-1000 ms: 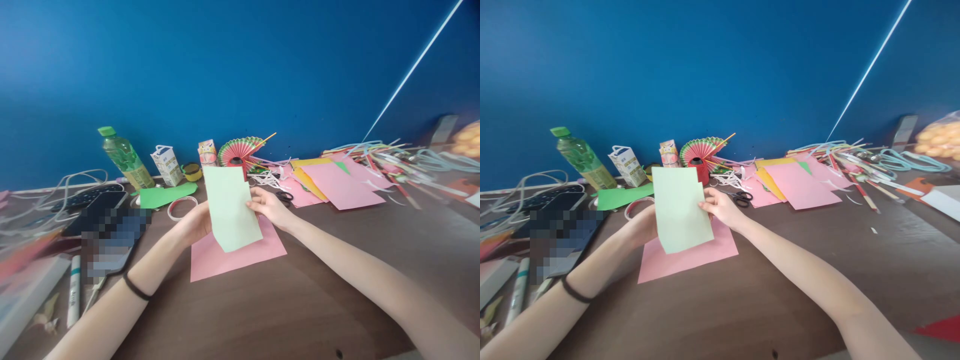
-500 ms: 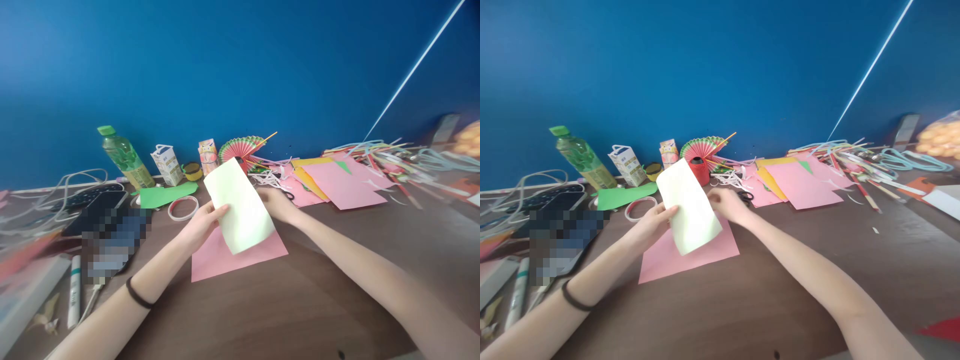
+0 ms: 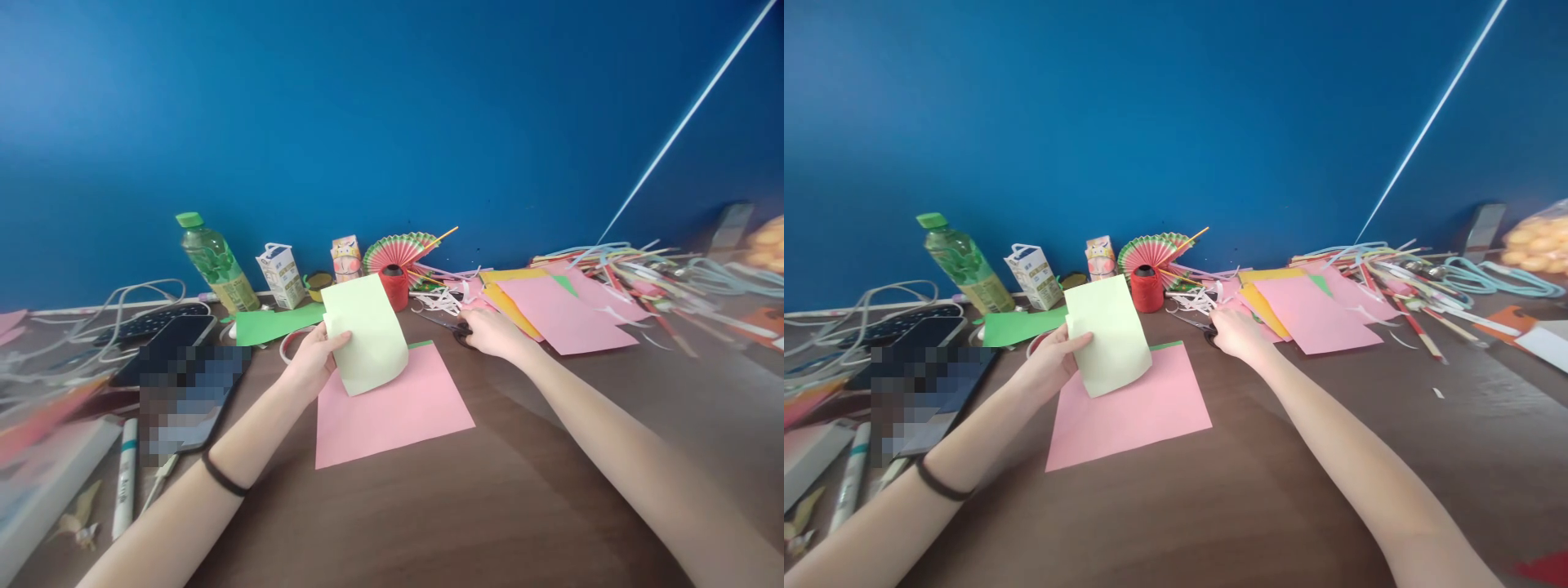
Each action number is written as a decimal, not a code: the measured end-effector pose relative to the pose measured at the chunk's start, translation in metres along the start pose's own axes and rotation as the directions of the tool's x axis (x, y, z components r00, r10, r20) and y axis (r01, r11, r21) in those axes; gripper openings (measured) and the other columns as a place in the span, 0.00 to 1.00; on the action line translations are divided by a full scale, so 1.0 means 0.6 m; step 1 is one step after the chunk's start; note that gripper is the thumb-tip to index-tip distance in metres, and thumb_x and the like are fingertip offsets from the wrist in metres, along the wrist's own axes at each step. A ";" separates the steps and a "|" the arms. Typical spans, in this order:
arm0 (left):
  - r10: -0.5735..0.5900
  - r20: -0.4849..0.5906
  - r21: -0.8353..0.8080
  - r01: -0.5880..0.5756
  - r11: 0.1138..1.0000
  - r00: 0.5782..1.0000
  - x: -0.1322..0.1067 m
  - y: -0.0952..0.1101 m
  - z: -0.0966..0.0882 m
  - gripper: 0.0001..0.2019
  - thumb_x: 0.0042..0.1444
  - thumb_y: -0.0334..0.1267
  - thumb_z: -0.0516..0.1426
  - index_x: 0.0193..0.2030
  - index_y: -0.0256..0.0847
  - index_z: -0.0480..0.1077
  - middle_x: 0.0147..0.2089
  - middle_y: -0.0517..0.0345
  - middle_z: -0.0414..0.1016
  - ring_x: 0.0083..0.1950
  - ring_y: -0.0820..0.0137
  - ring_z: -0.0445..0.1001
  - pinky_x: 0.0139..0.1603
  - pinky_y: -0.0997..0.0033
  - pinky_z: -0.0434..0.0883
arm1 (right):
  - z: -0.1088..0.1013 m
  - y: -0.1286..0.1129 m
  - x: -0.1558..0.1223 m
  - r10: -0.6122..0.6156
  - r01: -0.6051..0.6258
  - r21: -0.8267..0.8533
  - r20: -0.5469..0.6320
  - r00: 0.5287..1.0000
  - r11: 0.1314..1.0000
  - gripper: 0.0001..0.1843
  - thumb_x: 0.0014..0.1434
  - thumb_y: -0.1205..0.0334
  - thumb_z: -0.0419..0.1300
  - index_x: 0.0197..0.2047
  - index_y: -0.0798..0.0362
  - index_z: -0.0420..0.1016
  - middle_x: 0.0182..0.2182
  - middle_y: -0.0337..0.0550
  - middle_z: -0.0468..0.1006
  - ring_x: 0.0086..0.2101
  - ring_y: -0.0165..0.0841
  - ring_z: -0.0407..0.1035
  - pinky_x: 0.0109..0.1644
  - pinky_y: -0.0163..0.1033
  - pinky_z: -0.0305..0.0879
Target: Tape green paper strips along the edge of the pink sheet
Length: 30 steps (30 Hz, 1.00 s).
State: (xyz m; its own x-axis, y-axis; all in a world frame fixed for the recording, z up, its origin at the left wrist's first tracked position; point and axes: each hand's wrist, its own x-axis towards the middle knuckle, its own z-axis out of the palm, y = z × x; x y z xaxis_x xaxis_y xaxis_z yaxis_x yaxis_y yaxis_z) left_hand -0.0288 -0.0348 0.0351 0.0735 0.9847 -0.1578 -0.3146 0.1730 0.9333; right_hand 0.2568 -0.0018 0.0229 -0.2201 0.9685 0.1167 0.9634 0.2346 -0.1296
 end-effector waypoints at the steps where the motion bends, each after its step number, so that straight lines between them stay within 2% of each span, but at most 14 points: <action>1: 0.014 -0.001 -0.006 -0.014 1.000 1.000 0.001 0.003 -0.002 0.19 0.43 0.29 0.62 0.45 0.39 0.68 0.48 0.50 0.74 0.44 0.64 0.75 0.39 0.71 0.73 | -0.008 -0.005 -0.002 0.037 -0.034 -0.048 0.065 0.997 0.998 0.14 0.47 0.71 0.56 0.39 0.58 0.72 0.35 0.54 0.75 0.35 0.40 0.69 0.30 0.36 0.55; 4: 0.056 0.016 -0.011 -0.056 0.998 0.998 0.005 0.011 -0.008 0.18 0.44 0.29 0.61 0.44 0.39 0.68 0.48 0.51 0.74 0.42 0.65 0.75 0.36 0.72 0.73 | -0.034 -0.020 -0.011 0.084 -0.067 -0.125 0.137 0.987 0.990 0.12 0.48 0.70 0.55 0.39 0.61 0.70 0.37 0.56 0.73 0.38 0.41 0.68 0.31 0.36 0.55; 8: 0.101 0.007 -0.005 -0.101 0.995 0.995 0.006 0.022 -0.013 0.18 0.45 0.29 0.60 0.46 0.40 0.69 0.47 0.51 0.75 0.37 0.65 0.76 0.30 0.71 0.73 | -0.055 -0.036 -0.024 0.083 -0.072 -0.067 0.169 0.982 0.995 0.12 0.49 0.69 0.55 0.40 0.58 0.68 0.38 0.54 0.72 0.39 0.40 0.67 0.32 0.35 0.55; 11: 0.128 -0.020 -0.010 -0.128 0.992 0.992 0.005 0.028 -0.015 0.17 0.45 0.28 0.59 0.44 0.39 0.70 0.45 0.51 0.76 0.36 0.66 0.76 0.29 0.71 0.73 | -0.059 -0.039 -0.030 0.077 -0.072 -0.034 0.204 0.976 0.997 0.13 0.49 0.69 0.54 0.41 0.57 0.67 0.39 0.53 0.71 0.39 0.40 0.66 0.32 0.35 0.55; 13: 0.136 -0.042 -0.033 -0.138 0.990 0.990 0.005 0.032 -0.014 0.16 0.45 0.27 0.59 0.44 0.38 0.70 0.45 0.51 0.76 0.36 0.66 0.76 0.30 0.71 0.73 | -0.059 -0.038 -0.031 0.043 -0.045 0.006 0.211 0.977 0.999 0.13 0.50 0.68 0.52 0.41 0.56 0.67 0.39 0.52 0.72 0.38 0.39 0.66 0.32 0.35 0.55; 16: 0.130 -0.083 -0.102 -0.138 0.985 0.988 0.006 0.039 -0.013 0.16 0.45 0.25 0.59 0.44 0.38 0.70 0.44 0.51 0.76 0.36 0.66 0.76 0.32 0.71 0.73 | -0.059 -0.041 -0.032 -0.069 0.034 0.153 0.231 0.970 0.988 0.13 0.50 0.66 0.53 0.41 0.53 0.67 0.35 0.46 0.72 0.34 0.34 0.66 0.31 0.34 0.55; 20: 0.100 -0.144 -0.232 -0.131 0.964 0.985 0.007 0.050 -0.011 0.13 0.49 0.24 0.55 0.42 0.36 0.70 0.40 0.52 0.77 0.36 0.67 0.76 0.34 0.70 0.74 | -0.060 -0.055 -0.031 -0.216 0.063 0.421 0.328 0.920 0.905 0.16 0.50 0.56 0.57 0.42 0.51 0.65 0.29 0.38 0.70 0.26 0.29 0.62 0.27 0.33 0.54; 23: 0.073 -0.183 -0.303 -0.127 0.944 0.980 0.006 0.056 -0.010 0.12 0.52 0.23 0.52 0.41 0.35 0.70 0.41 0.51 0.77 0.36 0.68 0.76 0.34 0.69 0.74 | -0.058 -0.063 -0.030 -0.276 0.046 0.581 0.315 0.908 0.813 0.22 0.49 0.48 0.58 0.43 0.51 0.63 0.31 0.40 0.69 0.28 0.29 0.62 0.29 0.34 0.56; 27: 0.039 -0.210 -0.345 -0.111 0.932 0.977 0.004 0.058 -0.010 0.13 0.53 0.21 0.50 0.41 0.34 0.70 0.39 0.52 0.78 0.35 0.70 0.76 0.34 0.71 0.74 | -0.047 -0.069 -0.027 -0.440 0.062 0.741 0.327 0.836 0.669 0.20 0.55 0.49 0.54 0.46 0.53 0.59 0.33 0.41 0.67 0.33 0.29 0.62 0.38 0.37 0.60; 30: 0.033 -0.190 -0.354 -0.100 0.930 0.981 0.004 0.056 -0.009 0.13 0.53 0.21 0.50 0.42 0.34 0.70 0.38 0.53 0.78 0.34 0.70 0.76 0.35 0.70 0.74 | -0.034 -0.076 -0.026 -0.521 0.118 0.783 0.285 0.804 0.611 0.19 0.56 0.51 0.54 0.45 0.53 0.58 0.33 0.40 0.65 0.34 0.28 0.60 0.39 0.38 0.60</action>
State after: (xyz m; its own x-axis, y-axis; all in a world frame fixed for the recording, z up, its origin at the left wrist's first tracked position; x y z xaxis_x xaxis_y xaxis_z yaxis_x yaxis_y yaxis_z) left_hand -0.0446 -0.0267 0.0643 -0.1185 0.9756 -0.1850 -0.6349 0.0688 0.7695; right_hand 0.2196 -0.0292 0.0472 -0.7227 0.6808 -0.1193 0.4427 0.3234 -0.8363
